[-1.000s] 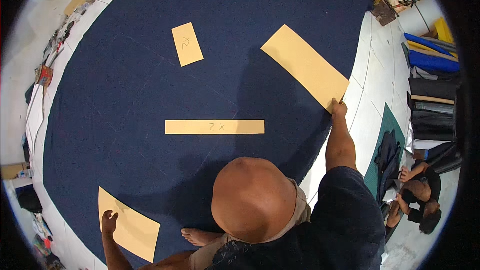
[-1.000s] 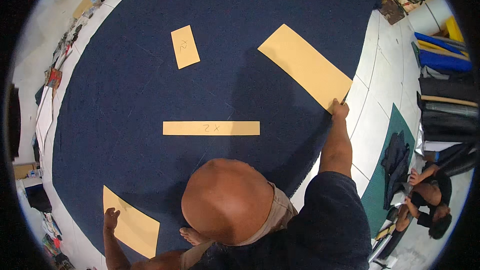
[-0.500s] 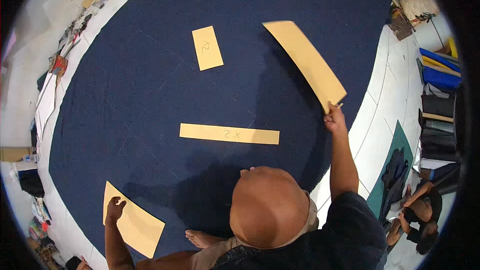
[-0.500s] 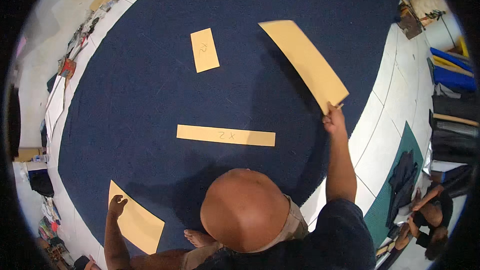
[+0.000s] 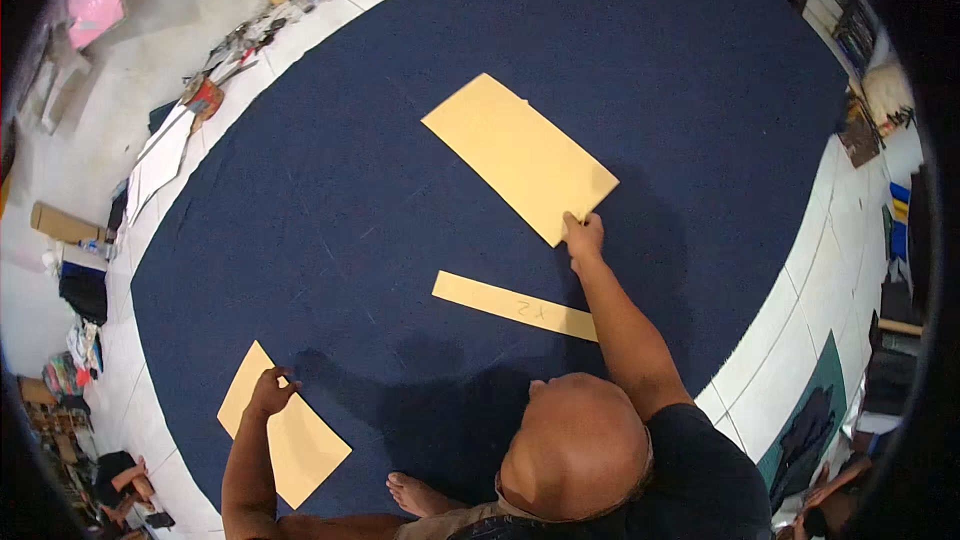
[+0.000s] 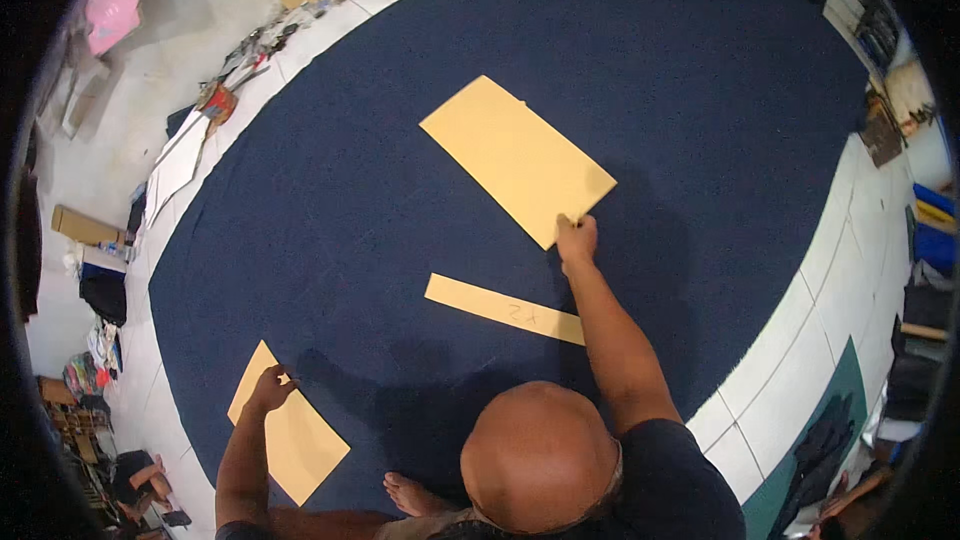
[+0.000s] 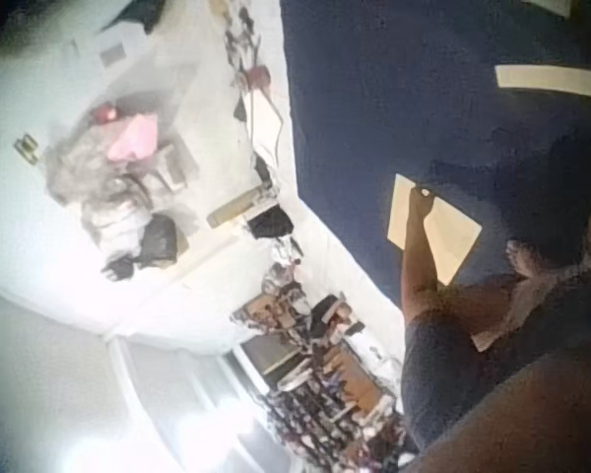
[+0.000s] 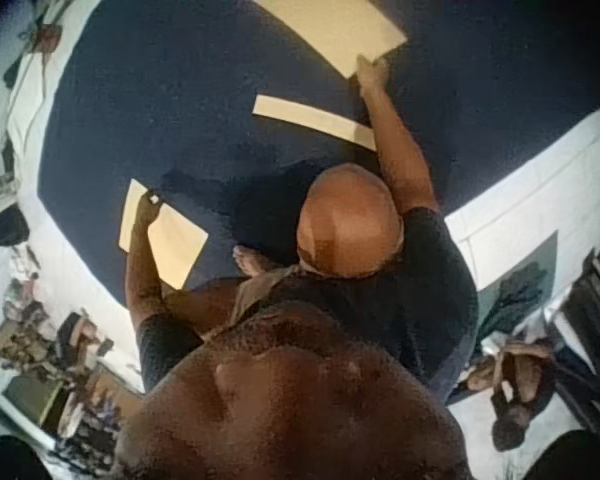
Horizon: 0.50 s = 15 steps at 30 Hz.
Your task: Placing paper garment patterns on a large piece of blue fabric and tracing their outlines with a pencil.
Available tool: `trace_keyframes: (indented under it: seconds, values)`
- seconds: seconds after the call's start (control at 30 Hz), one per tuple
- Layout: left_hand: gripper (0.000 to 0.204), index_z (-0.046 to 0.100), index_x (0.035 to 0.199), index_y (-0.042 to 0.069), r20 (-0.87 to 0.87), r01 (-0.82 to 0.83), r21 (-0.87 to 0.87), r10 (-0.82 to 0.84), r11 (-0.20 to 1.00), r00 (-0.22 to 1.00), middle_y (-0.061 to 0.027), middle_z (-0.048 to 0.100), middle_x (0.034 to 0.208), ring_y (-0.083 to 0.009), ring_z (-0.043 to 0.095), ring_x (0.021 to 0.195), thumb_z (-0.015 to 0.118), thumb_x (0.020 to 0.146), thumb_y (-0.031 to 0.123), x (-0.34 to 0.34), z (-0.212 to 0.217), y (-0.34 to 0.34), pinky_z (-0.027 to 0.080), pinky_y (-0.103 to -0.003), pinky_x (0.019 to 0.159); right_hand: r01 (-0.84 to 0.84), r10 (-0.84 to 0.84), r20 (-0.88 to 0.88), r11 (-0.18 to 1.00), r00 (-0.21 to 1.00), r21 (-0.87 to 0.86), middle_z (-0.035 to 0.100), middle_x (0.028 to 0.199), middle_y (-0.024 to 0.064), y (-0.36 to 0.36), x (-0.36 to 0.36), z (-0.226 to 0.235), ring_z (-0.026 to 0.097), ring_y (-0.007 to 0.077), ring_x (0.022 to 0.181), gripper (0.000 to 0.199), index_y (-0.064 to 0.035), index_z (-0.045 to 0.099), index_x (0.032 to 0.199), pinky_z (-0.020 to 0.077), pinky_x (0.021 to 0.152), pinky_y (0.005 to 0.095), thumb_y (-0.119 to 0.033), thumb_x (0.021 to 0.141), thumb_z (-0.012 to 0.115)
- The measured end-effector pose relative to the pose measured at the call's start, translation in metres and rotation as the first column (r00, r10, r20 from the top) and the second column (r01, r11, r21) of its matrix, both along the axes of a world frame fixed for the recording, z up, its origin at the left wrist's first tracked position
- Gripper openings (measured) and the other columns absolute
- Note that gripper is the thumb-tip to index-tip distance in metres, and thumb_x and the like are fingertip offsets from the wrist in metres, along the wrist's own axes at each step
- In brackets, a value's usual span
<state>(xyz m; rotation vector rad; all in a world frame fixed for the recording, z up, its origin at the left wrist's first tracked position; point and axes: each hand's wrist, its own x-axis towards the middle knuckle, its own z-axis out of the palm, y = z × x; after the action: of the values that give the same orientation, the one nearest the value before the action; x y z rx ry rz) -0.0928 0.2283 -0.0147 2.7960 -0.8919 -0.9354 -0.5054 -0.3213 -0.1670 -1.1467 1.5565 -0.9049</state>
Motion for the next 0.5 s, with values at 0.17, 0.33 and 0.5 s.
trace_keyframes:
  seconds: [0.17, 0.33, 0.5]
  values:
    - [0.050, 0.066, 0.119, 0.001, 0.036, 0.090, 0.012, -0.091, 0.996, 0.995, -0.0242, 0.064, 0.122, -0.0393, 0.059, 0.118, 0.076, 0.083, 0.034, -0.001, 0.002, -0.006, 0.047, -0.044, 0.102, -0.187, 0.214, -0.171, 0.969, 0.962, 0.164, 0.070, 0.088, 0.0139, 0.022, 0.014, 0.055, 0.067, 0.0155, 0.061, 0.035, 0.0063, 0.063, 0.100, 0.0533, 0.056, 0.0300, -0.024, 0.088, 0.074]
    - [0.044, 0.066, 0.121, 0.005, 0.177, 0.344, -0.094, -0.324, 0.934, 0.929, -0.0210, 0.063, 0.125, -0.0388, 0.058, 0.118, 0.071, 0.087, 0.032, 0.006, -0.014, -0.125, 0.046, -0.046, 0.103, -0.218, 0.258, -0.187, 0.953, 0.948, 0.211, 0.070, 0.086, 0.0108, 0.009, -0.007, 0.069, 0.067, 0.0164, 0.058, 0.032, 0.0053, 0.065, 0.096, 0.0522, 0.053, 0.0269, -0.025, 0.090, 0.073]
    - [0.045, 0.065, 0.121, 0.004, 0.154, -0.030, -0.334, 0.086, 0.942, 0.984, -0.0207, 0.060, 0.129, -0.0365, 0.054, 0.125, 0.070, 0.088, 0.034, -0.028, -0.057, -0.255, 0.042, -0.045, 0.107, -0.272, 0.212, 0.226, 0.919, 0.951, 0.285, 0.066, 0.090, 0.0061, 0.005, -0.008, 0.074, 0.067, 0.0104, 0.071, 0.025, -0.0029, 0.053, 0.120, 0.0348, 0.040, 0.0190, -0.016, 0.099, 0.057]
